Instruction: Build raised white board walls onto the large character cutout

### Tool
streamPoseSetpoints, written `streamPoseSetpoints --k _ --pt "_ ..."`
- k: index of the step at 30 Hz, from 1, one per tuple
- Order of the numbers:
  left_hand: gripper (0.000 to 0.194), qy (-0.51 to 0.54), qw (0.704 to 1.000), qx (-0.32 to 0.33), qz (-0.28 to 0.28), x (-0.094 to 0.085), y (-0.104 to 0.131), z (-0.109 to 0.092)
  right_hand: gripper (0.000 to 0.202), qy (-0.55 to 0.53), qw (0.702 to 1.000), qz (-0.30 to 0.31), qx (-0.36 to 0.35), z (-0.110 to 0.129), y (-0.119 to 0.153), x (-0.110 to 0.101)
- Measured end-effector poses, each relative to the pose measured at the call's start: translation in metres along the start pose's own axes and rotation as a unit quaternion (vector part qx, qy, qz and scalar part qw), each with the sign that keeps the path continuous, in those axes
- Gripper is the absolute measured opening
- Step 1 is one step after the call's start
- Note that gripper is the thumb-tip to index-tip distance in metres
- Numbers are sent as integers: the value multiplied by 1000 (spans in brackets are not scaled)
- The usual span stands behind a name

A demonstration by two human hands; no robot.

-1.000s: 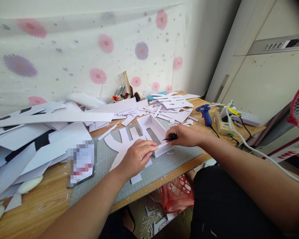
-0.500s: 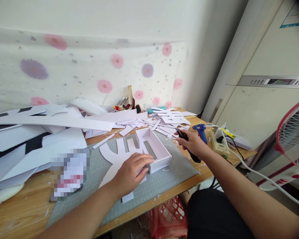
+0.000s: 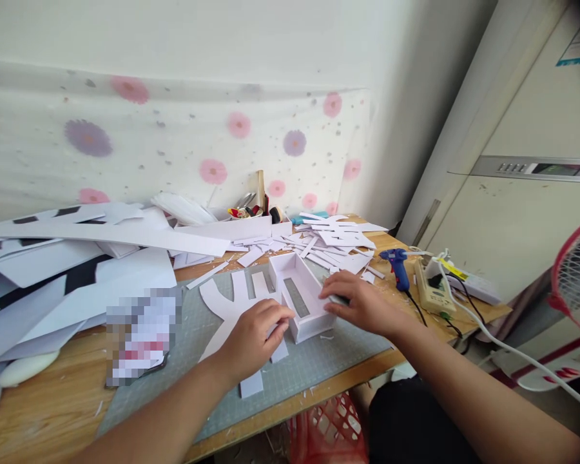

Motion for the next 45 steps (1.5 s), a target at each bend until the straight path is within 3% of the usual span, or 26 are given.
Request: streamPoseSetpoints --k 3,12,22,28,37,45 --pt "23 9 1000 26 11 1 1 -3 11 17 997 53 -54 15 1 9" --pt "32 19 996 82 -3 3 1 -1 12 16 995 87 -38 16 -5 13" --pt "30 30 997 66 -1 3 0 0 10 27 993 111 -33 16 -3 14" --pt "30 29 998 53 6 4 0 1 13 48 987 138 -70 18 -5 23" --pt "33 23 997 69 3 4 0 0 15 52 978 202 27 16 -9 27" --pt "34 25 997 72 0 5 0 2 16 41 977 209 31 11 -7 30"
Point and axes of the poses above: each hand's wrist, its own y-axis away from the middle knuckle, its own x-axis out of the palm, z = x × y, the point moved 3 cm from there along -y, towards the middle knuckle, and after that the axes turned 8 degrees about -y, right-handed, at the moved point
